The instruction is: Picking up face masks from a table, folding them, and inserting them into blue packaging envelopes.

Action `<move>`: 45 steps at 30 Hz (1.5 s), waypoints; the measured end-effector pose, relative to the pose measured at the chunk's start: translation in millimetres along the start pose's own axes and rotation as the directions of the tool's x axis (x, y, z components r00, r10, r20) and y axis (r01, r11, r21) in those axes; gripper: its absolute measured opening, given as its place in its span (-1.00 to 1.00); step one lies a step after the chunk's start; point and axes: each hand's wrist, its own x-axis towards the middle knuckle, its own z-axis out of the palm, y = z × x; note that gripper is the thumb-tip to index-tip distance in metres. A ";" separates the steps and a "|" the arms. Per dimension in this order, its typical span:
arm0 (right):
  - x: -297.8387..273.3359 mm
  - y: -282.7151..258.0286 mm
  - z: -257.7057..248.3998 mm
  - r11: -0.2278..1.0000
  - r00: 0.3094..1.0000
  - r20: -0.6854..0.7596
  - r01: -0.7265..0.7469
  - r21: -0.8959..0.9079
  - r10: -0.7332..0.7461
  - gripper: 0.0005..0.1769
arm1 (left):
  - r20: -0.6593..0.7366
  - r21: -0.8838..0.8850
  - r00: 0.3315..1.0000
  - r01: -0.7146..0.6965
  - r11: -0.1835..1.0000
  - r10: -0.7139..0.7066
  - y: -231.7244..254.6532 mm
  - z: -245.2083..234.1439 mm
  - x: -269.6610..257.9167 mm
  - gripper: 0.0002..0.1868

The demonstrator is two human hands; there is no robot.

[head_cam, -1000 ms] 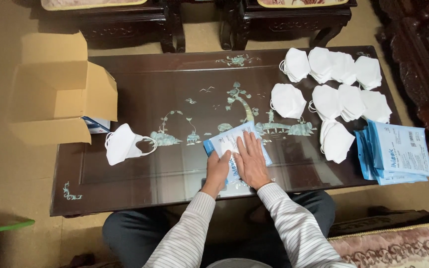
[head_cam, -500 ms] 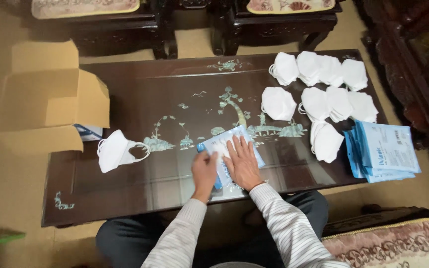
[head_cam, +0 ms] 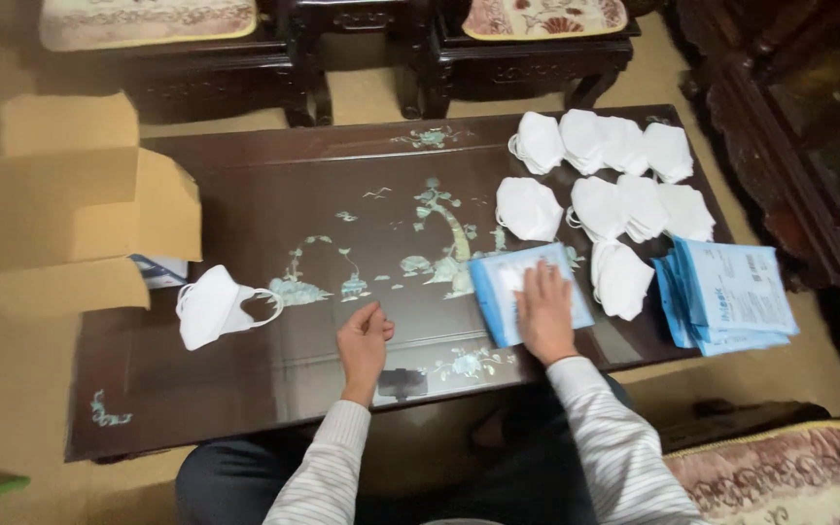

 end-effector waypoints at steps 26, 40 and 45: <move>-5.3 28.4 19.2 0.990 0.996 -0.034 -0.073 0.117 0.077 -0.36 | -0.380 0.824 0.787 0.049 0.565 0.486 58.4 -216.5 61.5 -0.36; -7.3 27.8 22.5 0.987 0.993 -0.079 -0.075 0.140 0.087 -0.39 | -0.392 0.769 0.831 0.060 0.637 0.395 41.3 -228.5 84.8 -0.56; -5.0 14.8 -0.2 0.960 0.967 -0.207 -0.090 0.264 0.148 -0.25 | -0.356 0.641 0.742 -0.248 0.727 0.568 57.8 -171.4 43.2 -0.83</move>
